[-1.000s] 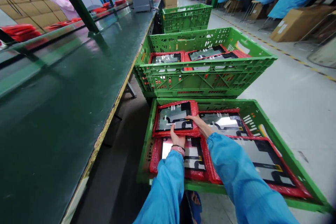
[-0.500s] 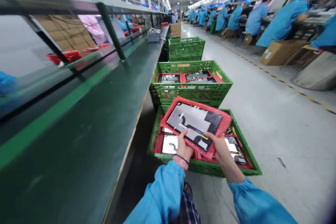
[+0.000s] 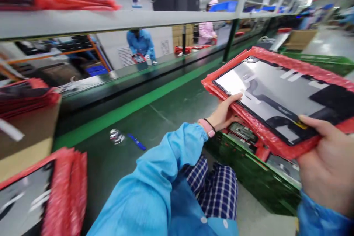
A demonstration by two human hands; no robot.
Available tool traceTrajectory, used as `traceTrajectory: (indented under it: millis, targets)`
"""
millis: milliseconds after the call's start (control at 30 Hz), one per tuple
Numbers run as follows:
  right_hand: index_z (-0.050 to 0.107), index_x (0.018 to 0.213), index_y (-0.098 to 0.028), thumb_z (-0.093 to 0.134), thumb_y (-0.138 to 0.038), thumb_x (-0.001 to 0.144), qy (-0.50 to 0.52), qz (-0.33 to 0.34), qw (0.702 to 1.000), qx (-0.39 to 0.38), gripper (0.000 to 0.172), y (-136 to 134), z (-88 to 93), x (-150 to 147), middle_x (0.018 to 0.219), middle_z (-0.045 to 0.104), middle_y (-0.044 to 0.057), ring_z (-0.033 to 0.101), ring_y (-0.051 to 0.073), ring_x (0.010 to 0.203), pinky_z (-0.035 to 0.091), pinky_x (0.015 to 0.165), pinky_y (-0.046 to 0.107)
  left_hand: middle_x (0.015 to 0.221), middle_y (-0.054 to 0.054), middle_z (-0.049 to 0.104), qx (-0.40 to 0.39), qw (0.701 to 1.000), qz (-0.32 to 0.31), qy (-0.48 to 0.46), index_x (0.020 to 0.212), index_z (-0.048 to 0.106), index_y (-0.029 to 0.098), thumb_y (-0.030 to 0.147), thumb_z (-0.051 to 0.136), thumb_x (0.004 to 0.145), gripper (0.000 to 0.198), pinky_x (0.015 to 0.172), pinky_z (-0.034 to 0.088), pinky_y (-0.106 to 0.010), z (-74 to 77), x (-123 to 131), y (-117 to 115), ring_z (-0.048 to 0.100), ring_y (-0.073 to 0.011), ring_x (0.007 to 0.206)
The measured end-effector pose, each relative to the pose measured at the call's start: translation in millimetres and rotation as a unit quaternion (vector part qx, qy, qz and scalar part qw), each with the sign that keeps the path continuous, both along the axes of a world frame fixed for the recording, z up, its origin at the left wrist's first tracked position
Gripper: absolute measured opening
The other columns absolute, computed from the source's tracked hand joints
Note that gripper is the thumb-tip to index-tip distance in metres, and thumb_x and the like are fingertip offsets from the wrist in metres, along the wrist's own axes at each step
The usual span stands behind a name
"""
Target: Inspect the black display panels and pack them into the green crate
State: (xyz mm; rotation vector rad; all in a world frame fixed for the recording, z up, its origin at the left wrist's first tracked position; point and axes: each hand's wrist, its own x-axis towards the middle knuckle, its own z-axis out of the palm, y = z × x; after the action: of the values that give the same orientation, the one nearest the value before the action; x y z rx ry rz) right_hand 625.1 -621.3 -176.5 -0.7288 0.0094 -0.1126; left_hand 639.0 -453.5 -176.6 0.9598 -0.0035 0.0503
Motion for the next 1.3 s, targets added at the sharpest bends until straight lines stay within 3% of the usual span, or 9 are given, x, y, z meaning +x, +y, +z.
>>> traceTrajectory:
  millis: [167,333,600,767,933,1033,1067,1167,1300]
  targets:
    - [0.068,0.096,-0.020,0.060,-0.004,0.071,0.022,0.154,0.986,0.056,0.031,106.8,-13.9,-60.2,0.086,0.075,-0.004,0.070,0.015,0.074,0.062,0.075,0.032,0.064,0.000,0.061,0.081,0.980,0.180,0.027,0.083,0.060,0.014,0.026,0.066,0.075,0.016,0.072,0.051,-0.037,15.4,-99.7,94.8,0.057,-0.0134,0.054]
    - [0.064,0.102,-0.013,0.060,-0.012,0.081,0.054,0.291,0.954,0.039,0.021,195.1,-53.9,-100.2,0.089,0.072,0.002,0.068,0.016,0.075,0.058,0.073,0.034,0.069,0.000,0.061,0.083,0.953,0.278,0.087,0.089,0.060,0.014,0.030,0.059,0.083,0.017,0.070,0.051,-0.035,-16.2,-174.5,170.2,0.058,-0.0143,0.061]
    - [0.057,0.115,-0.016,0.058,-0.033,0.089,0.059,0.385,0.921,-0.012,0.032,238.8,-106.5,-138.4,0.112,0.064,0.007,0.064,0.019,0.096,0.053,0.083,0.039,0.105,-0.007,0.062,0.062,0.934,0.288,0.202,0.110,0.057,0.014,0.036,0.054,0.090,0.030,0.075,0.053,-0.036,-55.9,-219.5,210.1,0.062,-0.0173,0.087]
    - [0.055,0.122,-0.028,0.065,-0.043,0.077,0.050,0.459,0.887,-0.032,0.049,208.7,-117.4,-142.9,0.121,0.064,0.001,0.056,0.022,0.117,0.051,0.092,0.038,0.097,-0.006,0.064,0.083,0.916,0.272,0.282,0.103,0.060,0.013,0.032,0.056,0.088,0.025,0.073,0.053,-0.036,-41.5,-221.1,211.0,0.063,-0.0168,0.081]
    - [0.067,0.110,-0.024,0.084,-0.035,0.058,0.041,0.560,0.826,-0.058,0.056,123.5,-130.9,-124.3,0.112,0.070,0.010,0.062,0.031,0.109,0.043,0.099,0.046,0.079,-0.005,0.069,0.165,0.888,0.259,0.343,0.082,0.065,0.013,0.013,0.065,0.073,0.009,0.069,0.053,-0.030,-7.2,-246.9,188.8,0.063,-0.0164,0.068]
    - [0.065,0.116,-0.027,0.075,-0.043,0.069,-0.033,0.598,0.795,-0.100,0.050,75.5,-151.0,-101.5,0.106,0.072,0.009,0.064,0.029,0.106,0.040,0.100,0.044,0.107,-0.009,0.068,0.239,0.865,0.262,0.355,0.093,0.064,0.018,0.024,0.068,0.072,0.023,0.080,0.052,-0.035,24.1,-256.7,180.3,0.064,-0.0235,0.093]
    - [0.064,0.115,-0.028,0.072,-0.045,0.071,-0.037,0.589,0.799,-0.110,0.048,63.4,-159.3,-92.3,0.105,0.073,0.009,0.064,0.028,0.106,0.040,0.099,0.044,0.115,-0.008,0.065,0.301,0.825,0.316,0.360,0.099,0.063,0.022,0.027,0.069,0.070,0.031,0.084,0.051,-0.039,33.5,-252.9,179.2,0.061,-0.0265,0.104]
    - [0.063,0.114,-0.024,0.069,-0.049,0.073,0.004,0.536,0.833,-0.137,0.048,36.7,-186.1,-60.6,0.105,0.073,0.010,0.064,0.028,0.107,0.042,0.097,0.043,0.141,-0.011,0.046,0.462,0.734,0.379,0.323,0.130,0.043,0.027,0.037,0.070,0.067,0.069,0.100,0.040,-0.048,48.6,-212.7,170.3,0.043,-0.0322,0.129]
    - [0.059,0.118,-0.020,0.061,-0.050,0.077,0.046,0.459,0.868,-0.182,0.050,9.6,-226.4,-11.6,0.111,0.070,0.011,0.062,0.027,0.110,0.045,0.096,0.040,0.145,-0.014,0.039,0.593,0.742,0.202,0.239,0.137,0.033,0.022,0.043,0.064,0.070,0.076,0.107,0.034,-0.043,30.3,-106.9,123.3,0.033,-0.0300,0.136]
